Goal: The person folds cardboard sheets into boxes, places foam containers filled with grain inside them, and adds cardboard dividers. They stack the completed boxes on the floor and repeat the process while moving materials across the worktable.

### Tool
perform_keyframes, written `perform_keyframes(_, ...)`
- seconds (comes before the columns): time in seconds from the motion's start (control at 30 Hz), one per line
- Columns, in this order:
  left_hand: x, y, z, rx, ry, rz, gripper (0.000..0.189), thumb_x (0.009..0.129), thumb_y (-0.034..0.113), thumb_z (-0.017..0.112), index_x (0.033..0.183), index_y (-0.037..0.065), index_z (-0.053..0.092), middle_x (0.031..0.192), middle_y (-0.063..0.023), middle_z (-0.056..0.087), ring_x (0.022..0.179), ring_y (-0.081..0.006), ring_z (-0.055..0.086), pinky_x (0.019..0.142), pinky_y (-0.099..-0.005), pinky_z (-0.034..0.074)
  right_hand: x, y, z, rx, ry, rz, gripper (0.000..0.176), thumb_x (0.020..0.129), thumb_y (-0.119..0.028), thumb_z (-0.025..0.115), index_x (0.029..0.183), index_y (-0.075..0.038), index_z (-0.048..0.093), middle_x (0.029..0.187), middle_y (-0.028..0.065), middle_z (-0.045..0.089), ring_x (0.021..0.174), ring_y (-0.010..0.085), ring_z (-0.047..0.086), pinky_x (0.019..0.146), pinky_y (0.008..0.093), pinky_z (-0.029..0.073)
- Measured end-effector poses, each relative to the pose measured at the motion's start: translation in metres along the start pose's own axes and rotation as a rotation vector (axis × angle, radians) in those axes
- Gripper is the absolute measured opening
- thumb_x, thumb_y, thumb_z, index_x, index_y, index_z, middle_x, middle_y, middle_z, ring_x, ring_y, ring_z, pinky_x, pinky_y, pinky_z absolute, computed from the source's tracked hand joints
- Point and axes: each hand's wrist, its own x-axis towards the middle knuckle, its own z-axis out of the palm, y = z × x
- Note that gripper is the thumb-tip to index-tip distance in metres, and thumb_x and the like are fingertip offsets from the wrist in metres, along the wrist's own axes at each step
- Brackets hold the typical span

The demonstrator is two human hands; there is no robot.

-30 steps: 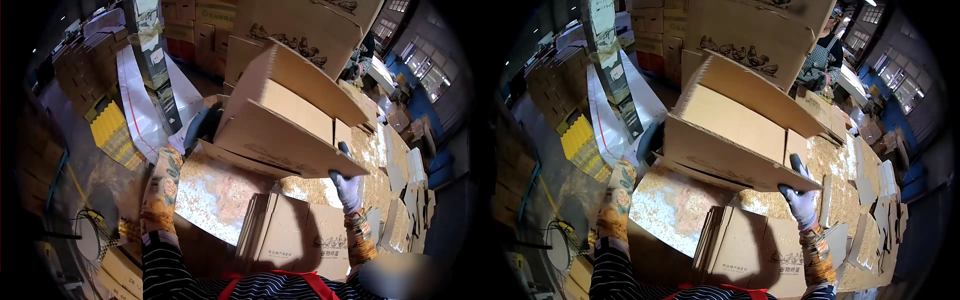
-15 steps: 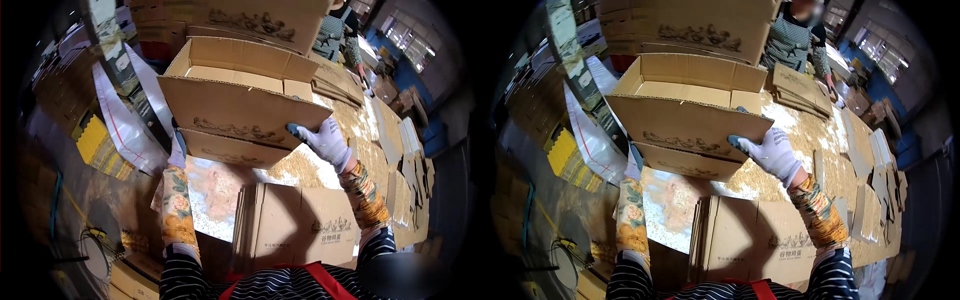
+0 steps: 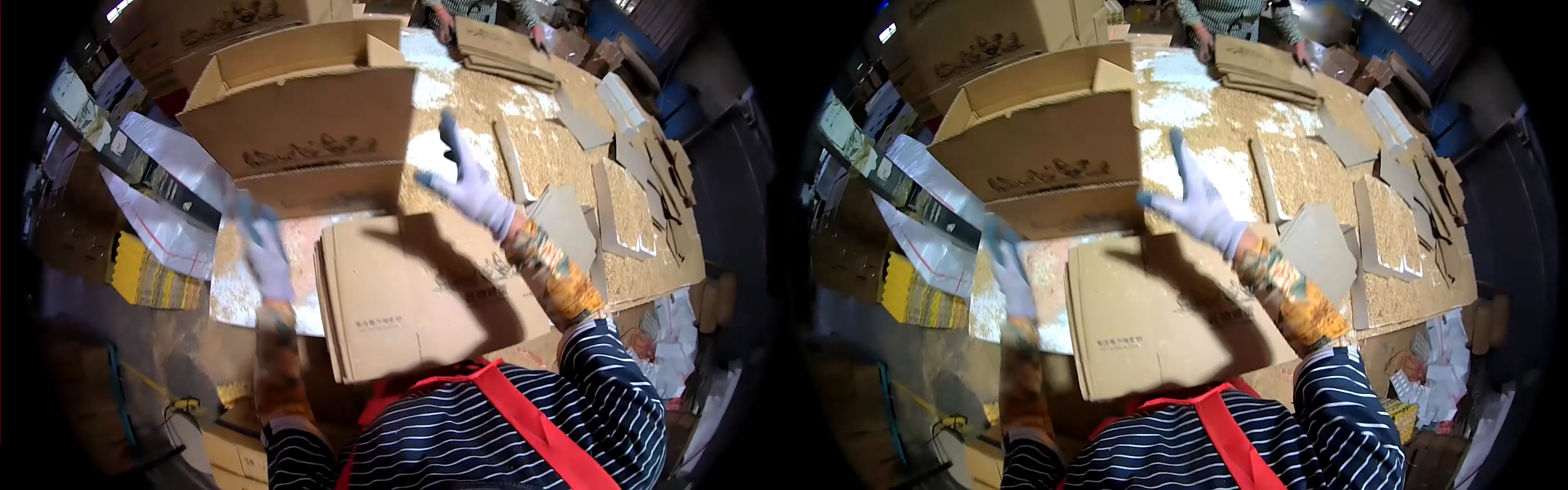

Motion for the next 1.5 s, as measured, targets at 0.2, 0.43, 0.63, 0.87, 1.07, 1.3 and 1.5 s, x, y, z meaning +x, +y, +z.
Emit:
perform_keyframes(0.2,-0.269,0.068,0.059,1.069,-1.228,0.430,0.087,0.078,0.049,0.072,0.150,0.013,0.040,0.154,-0.0232,0.030,0.141,-0.0447,0.028,0.116,-0.0630,0.016,-0.212,0.030,-0.031,-0.532,-0.407,-0.091,0.113,0.068,-0.076,0.067,0.150,-0.006,0.034,0.149,0.0323,0.032,0.141,0.0505,0.025,0.117,0.0607,0.015)
perform_keyframes(0.43,-0.314,0.129,0.067,0.940,-0.870,0.645,0.065,0.077,0.029,0.062,0.139,0.012,0.055,0.138,-0.0178,0.053,0.129,-0.0353,0.048,0.110,-0.0497,0.034,-0.292,0.000,-0.091,-0.495,-0.673,-0.360,0.080,0.073,-0.033,0.072,0.147,-0.018,0.045,0.136,0.0285,0.048,0.127,0.0500,0.045,0.110,0.0623,0.031)
perform_keyframes(0.63,-0.218,0.258,0.056,0.268,-1.399,-0.094,0.052,0.101,0.045,0.050,0.135,0.005,0.057,0.130,-0.0135,0.064,0.120,-0.0190,0.059,0.102,-0.0365,0.046,-0.225,-0.096,-0.204,-0.697,-0.245,-0.508,0.038,0.071,-0.005,0.073,0.108,-0.004,0.066,0.087,0.0150,0.062,0.075,0.0328,0.058,0.067,0.0438,0.044)
perform_keyframes(0.87,-0.104,0.222,0.060,0.444,-1.086,-0.168,0.060,0.094,0.056,0.057,0.128,0.007,0.065,0.124,-0.0082,0.068,0.112,-0.0183,0.062,0.098,-0.0363,0.048,-0.170,-0.103,-0.165,-0.820,-0.018,-0.597,0.076,0.084,-0.028,0.072,0.149,-0.005,0.041,0.126,0.0175,0.057,0.106,0.0354,0.055,0.093,0.0464,0.041)
perform_keyframes(1.07,-0.081,0.243,0.074,1.296,-0.478,0.314,0.047,0.073,0.047,0.071,0.103,0.010,0.076,0.100,-0.0161,0.073,0.097,-0.0318,0.069,0.083,-0.0444,0.053,-0.166,-0.056,-0.174,-0.707,-0.098,-0.902,0.046,0.088,-0.017,0.068,0.130,-0.003,0.059,0.138,0.0208,0.055,0.132,0.0396,0.047,0.114,0.0509,0.032)
perform_keyframes(1.3,-0.166,0.218,0.039,0.205,0.056,0.399,0.045,0.070,0.029,0.080,0.109,0.009,0.070,0.094,-0.0116,0.072,0.085,-0.0278,0.069,0.077,-0.0356,0.055,-0.185,-0.113,-0.238,-0.238,-0.577,-0.644,0.044,0.096,-0.024,0.065,0.139,-0.016,0.056,0.156,0.0143,0.037,0.124,0.0337,0.054,0.103,0.0435,0.048)
perform_keyframes(1.5,-0.152,0.224,0.092,0.971,-0.840,0.563,0.032,0.085,0.043,0.070,0.104,0.018,0.076,0.093,-0.0068,0.074,0.086,-0.0213,0.069,0.075,-0.0375,0.054,-0.159,-0.077,-0.214,-0.381,-0.418,-0.658,0.041,0.091,-0.018,0.066,0.132,-0.014,0.061,0.148,0.0170,0.045,0.128,0.0380,0.050,0.108,0.0480,0.041)
